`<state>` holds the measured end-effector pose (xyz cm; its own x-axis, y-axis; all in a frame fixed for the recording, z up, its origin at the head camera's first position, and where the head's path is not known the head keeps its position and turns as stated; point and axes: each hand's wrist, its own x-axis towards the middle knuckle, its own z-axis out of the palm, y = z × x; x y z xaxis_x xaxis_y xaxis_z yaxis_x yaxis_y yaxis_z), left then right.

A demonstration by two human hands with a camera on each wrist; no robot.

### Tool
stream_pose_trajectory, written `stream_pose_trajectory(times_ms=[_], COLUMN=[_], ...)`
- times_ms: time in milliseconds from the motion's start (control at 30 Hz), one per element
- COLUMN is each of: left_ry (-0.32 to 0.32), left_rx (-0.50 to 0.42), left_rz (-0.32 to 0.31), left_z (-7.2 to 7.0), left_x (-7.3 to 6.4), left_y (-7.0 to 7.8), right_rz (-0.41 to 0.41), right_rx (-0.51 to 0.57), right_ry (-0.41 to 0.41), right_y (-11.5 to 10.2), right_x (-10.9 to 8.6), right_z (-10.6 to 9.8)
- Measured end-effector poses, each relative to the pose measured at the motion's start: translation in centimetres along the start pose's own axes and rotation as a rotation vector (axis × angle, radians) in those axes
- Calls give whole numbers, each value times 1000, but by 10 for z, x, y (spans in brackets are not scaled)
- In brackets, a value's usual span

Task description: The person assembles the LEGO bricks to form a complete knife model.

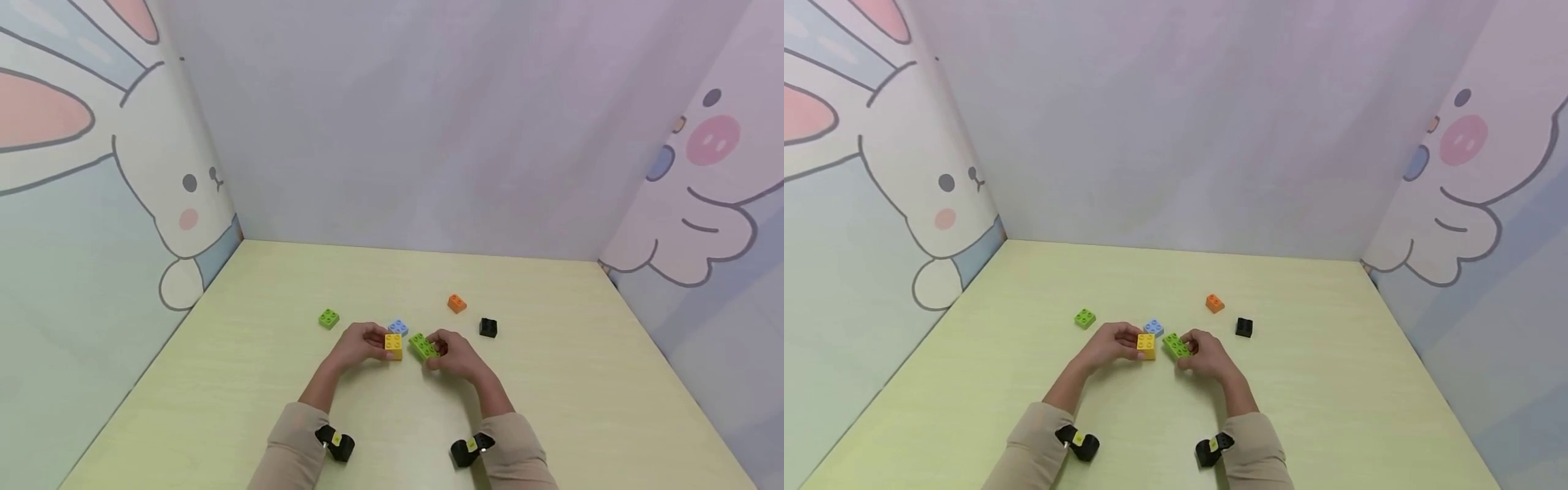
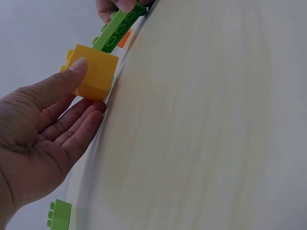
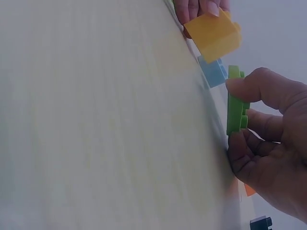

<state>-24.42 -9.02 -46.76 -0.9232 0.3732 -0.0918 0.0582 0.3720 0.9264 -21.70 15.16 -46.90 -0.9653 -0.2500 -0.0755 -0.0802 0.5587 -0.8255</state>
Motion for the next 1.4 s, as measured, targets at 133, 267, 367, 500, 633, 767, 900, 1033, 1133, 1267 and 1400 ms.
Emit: stream_pose_trajectory(times_ms=[133, 267, 367, 500, 633, 767, 900, 1033, 1133, 1267, 1400], left_ry=[-5, -23, -20, -15, -18, -20, -22, -28, -30, -38, -42], left_rx=[5, 7, 8, 1, 7, 12, 21, 27, 22, 16, 17], left_rz=[-2, 6, 12, 16, 13, 13, 7, 6, 12, 14, 14], left_z=[1, 3, 4, 5, 6, 6, 6, 6, 5, 5, 4], left_x=[0, 1, 2, 2, 3, 4, 4, 4, 4, 4, 5], left_y=[-1, -5, -7, -7, -6, -5, -5, -6, -5, -3, -3], right_rz=[-22, -23, -20, -16, -41, -76, -88, -106, -131, -198, -256], right_rx=[14, 12, 0, 0, 35, 66, 80, 79, 69, 63, 51], right_ry=[5, 27, 50, 65, 84, 89, 59, 29, 22, 3, -12], right_y=[0, 0, 0, -1, -3, -7, -9, -12, -15, -28, -30], right_x=[-1, -4, -5, -5, -6, -6, -2, 1, 3, -2, -1], right_z=[1, 2, 2, 0, -2, -4, -4, -3, -2, -4, -2])
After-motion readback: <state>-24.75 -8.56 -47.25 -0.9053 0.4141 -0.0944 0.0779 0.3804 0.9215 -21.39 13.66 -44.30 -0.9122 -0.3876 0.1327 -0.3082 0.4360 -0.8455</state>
